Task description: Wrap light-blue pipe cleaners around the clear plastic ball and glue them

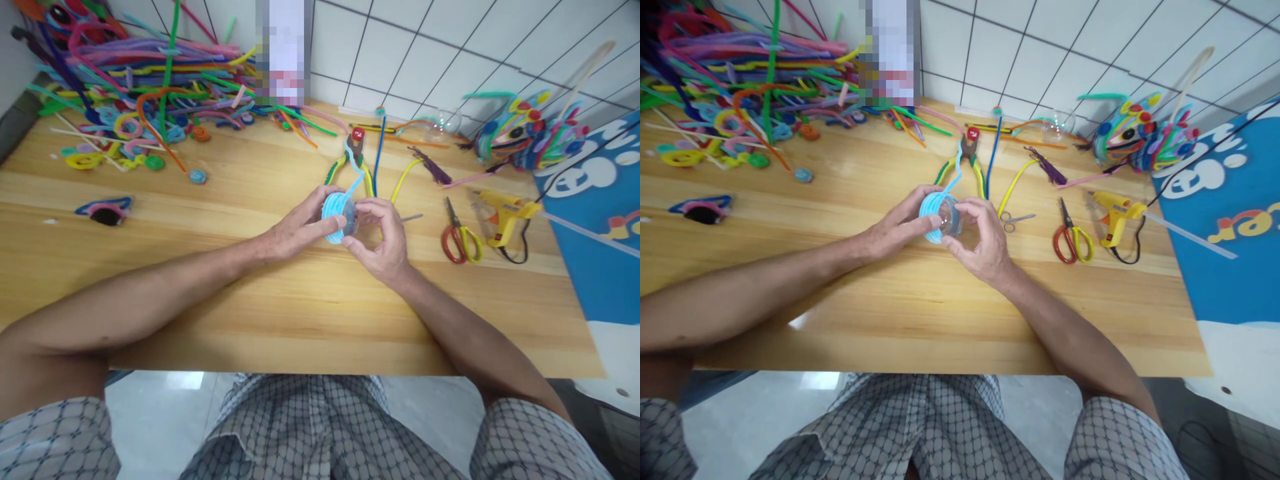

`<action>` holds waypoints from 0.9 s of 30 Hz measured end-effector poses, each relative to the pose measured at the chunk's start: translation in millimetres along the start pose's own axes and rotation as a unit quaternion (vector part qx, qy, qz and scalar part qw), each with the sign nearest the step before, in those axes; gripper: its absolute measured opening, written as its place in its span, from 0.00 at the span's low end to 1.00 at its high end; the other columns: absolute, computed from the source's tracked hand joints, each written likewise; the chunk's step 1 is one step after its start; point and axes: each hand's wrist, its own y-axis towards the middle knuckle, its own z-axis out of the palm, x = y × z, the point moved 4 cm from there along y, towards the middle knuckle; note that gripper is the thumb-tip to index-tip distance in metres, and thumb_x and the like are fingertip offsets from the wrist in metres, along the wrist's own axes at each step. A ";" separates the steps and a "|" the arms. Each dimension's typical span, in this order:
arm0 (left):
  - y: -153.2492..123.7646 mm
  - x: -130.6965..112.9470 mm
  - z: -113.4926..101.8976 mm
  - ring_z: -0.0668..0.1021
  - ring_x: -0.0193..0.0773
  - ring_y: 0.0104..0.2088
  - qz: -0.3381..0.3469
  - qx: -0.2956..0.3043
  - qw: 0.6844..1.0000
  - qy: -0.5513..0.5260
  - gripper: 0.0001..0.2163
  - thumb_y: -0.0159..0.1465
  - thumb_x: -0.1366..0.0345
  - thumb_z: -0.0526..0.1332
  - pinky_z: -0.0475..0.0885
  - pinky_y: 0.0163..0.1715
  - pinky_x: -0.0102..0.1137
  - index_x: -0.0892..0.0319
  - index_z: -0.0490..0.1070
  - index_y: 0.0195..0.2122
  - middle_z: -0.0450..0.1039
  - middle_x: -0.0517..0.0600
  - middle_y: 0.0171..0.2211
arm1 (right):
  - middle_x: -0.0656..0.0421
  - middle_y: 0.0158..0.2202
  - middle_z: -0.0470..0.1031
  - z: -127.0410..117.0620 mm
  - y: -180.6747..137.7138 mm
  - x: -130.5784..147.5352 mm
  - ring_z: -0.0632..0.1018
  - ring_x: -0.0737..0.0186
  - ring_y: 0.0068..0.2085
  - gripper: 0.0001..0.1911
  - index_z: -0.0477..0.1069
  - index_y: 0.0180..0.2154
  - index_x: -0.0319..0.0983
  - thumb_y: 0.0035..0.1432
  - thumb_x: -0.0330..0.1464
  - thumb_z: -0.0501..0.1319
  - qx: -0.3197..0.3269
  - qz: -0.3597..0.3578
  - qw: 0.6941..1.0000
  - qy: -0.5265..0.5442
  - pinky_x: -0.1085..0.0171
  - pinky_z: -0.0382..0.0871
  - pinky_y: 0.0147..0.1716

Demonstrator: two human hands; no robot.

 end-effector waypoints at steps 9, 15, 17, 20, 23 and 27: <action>-1.7 1.7 2.1 0.81 0.48 0.57 0.011 0.004 0.999 0.039 0.35 0.71 0.39 0.69 0.80 0.59 0.44 0.54 0.62 0.69 0.77 0.56 0.60 | 0.51 0.59 0.82 1.2 -1.5 0.8 0.83 0.44 0.57 0.28 0.73 0.62 0.51 0.65 0.43 0.76 -0.011 -0.012 1.000 -0.015 0.46 0.84 0.48; -5.8 1.7 -0.5 0.77 0.53 0.65 0.072 -0.013 0.988 0.137 0.35 0.73 0.39 0.67 0.77 0.67 0.48 0.54 0.62 0.72 0.72 0.61 0.67 | 0.51 0.61 0.81 0.3 -0.6 -0.7 0.82 0.43 0.61 0.26 0.73 0.63 0.51 0.67 0.41 0.74 0.014 -0.003 1.000 0.007 0.45 0.83 0.52; -6.4 1.2 -0.6 0.77 0.55 0.67 0.102 -0.009 0.981 0.166 0.34 0.74 0.40 0.66 0.76 0.68 0.51 0.54 0.62 0.73 0.72 0.61 0.67 | 0.51 0.61 0.80 -0.7 -0.8 -1.9 0.82 0.44 0.61 0.24 0.73 0.63 0.51 0.69 0.42 0.73 0.009 0.012 0.999 0.029 0.45 0.83 0.53; -6.7 -0.7 0.0 0.76 0.54 0.67 0.144 -0.002 0.969 0.203 0.33 0.76 0.42 0.65 0.76 0.69 0.51 0.54 0.62 0.73 0.72 0.62 0.67 | 0.53 0.60 0.80 -1.7 -1.7 -2.5 0.83 0.47 0.59 0.21 0.73 0.61 0.51 0.70 0.41 0.72 -0.011 0.027 0.998 0.047 0.48 0.82 0.52; -6.9 -2.8 0.5 0.77 0.53 0.66 0.166 0.006 0.962 0.217 0.31 0.77 0.44 0.64 0.76 0.69 0.50 0.55 0.62 0.74 0.73 0.62 0.66 | 0.53 0.59 0.81 -0.9 -1.9 -1.5 0.83 0.48 0.57 0.21 0.74 0.60 0.50 0.70 0.41 0.72 -0.010 0.029 0.999 0.035 0.48 0.82 0.53; -6.4 -0.8 -1.2 0.76 0.54 0.67 0.137 0.002 0.968 0.209 0.31 0.77 0.42 0.62 0.75 0.70 0.52 0.55 0.63 0.74 0.73 0.62 0.67 | 0.52 0.59 0.82 0.4 -0.8 -0.8 0.84 0.47 0.58 0.20 0.75 0.59 0.49 0.70 0.43 0.71 0.002 0.035 0.999 0.029 0.46 0.82 0.54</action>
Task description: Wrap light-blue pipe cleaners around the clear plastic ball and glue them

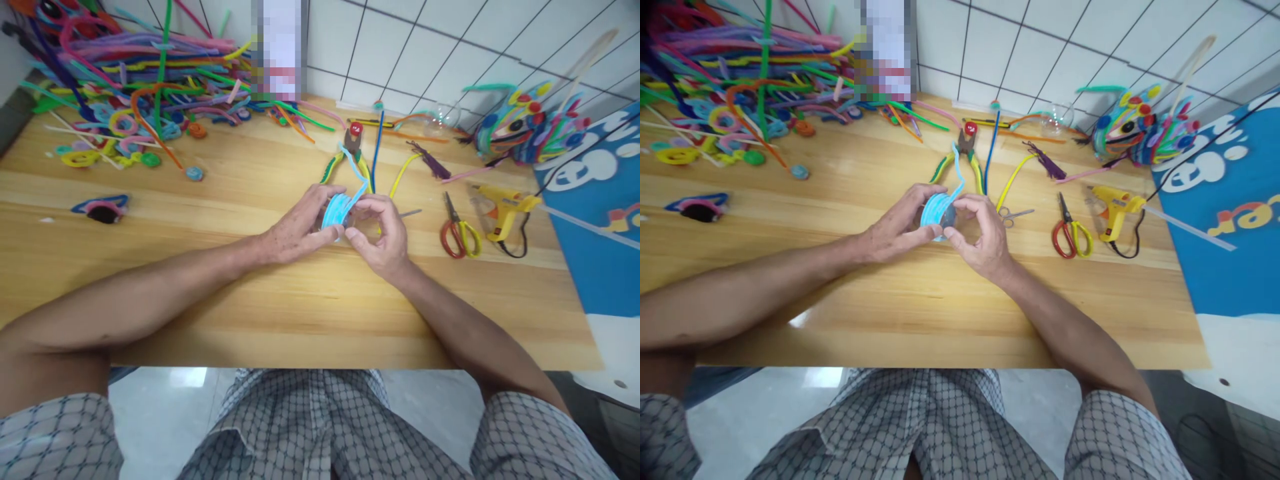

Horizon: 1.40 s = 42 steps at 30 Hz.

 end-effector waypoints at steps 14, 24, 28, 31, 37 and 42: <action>0.0 3.5 2.8 0.76 0.53 0.64 0.032 -0.024 0.999 0.024 0.28 0.77 0.45 0.61 0.76 0.66 0.50 0.54 0.64 0.72 0.74 0.61 0.64 | 0.53 0.58 0.84 -1.2 0.9 2.7 0.84 0.48 0.56 0.19 0.75 0.62 0.50 0.73 0.41 0.68 -0.019 -0.019 1.000 -0.001 0.47 0.84 0.50; -4.3 -1.9 -4.5 0.76 0.54 0.67 -0.005 -0.009 0.999 0.032 0.30 0.78 0.41 0.60 0.76 0.70 0.52 0.52 0.64 0.73 0.73 0.61 0.67 | 0.54 0.57 0.84 -10.0 11.1 3.7 0.84 0.49 0.55 0.24 0.74 0.60 0.50 0.74 0.55 0.66 -0.037 0.079 0.994 0.072 0.46 0.84 0.54; -3.7 1.4 -2.9 0.78 0.53 0.66 0.005 -0.034 0.998 0.048 0.29 0.78 0.44 0.61 0.77 0.69 0.51 0.55 0.64 0.73 0.74 0.61 0.65 | 0.53 0.54 0.84 -32.5 22.1 -4.9 0.84 0.49 0.55 0.31 0.73 0.58 0.49 0.66 0.62 0.70 -0.095 0.164 0.975 0.117 0.47 0.83 0.58; -3.8 7.8 0.5 0.78 0.53 0.67 -0.011 -0.048 0.998 0.036 0.32 0.77 0.44 0.62 0.77 0.70 0.51 0.56 0.60 0.75 0.72 0.62 0.67 | 0.52 0.59 0.83 -27.0 22.0 -6.7 0.83 0.45 0.60 0.38 0.72 0.58 0.50 0.58 0.66 0.74 -0.057 0.237 0.962 0.119 0.42 0.80 0.64; -2.7 8.1 4.2 0.76 0.56 0.71 0.037 -0.090 0.995 0.032 0.36 0.77 0.43 0.61 0.76 0.72 0.53 0.56 0.56 0.78 0.69 0.65 0.72 | 0.55 0.63 0.82 16.6 23.5 9.6 0.80 0.44 0.68 0.39 0.72 0.58 0.52 0.54 0.64 0.77 0.096 0.312 0.918 0.227 0.43 0.77 0.71; 7.4 4.3 -0.8 0.75 0.56 0.73 0.089 -0.119 0.987 0.054 0.33 0.79 0.44 0.60 0.73 0.75 0.53 0.55 0.56 0.78 0.70 0.64 0.72 | 0.59 0.53 0.84 27.2 44.5 14.0 0.82 0.46 0.60 0.35 0.73 0.53 0.51 0.50 0.57 0.80 0.094 0.337 0.900 0.261 0.46 0.82 0.62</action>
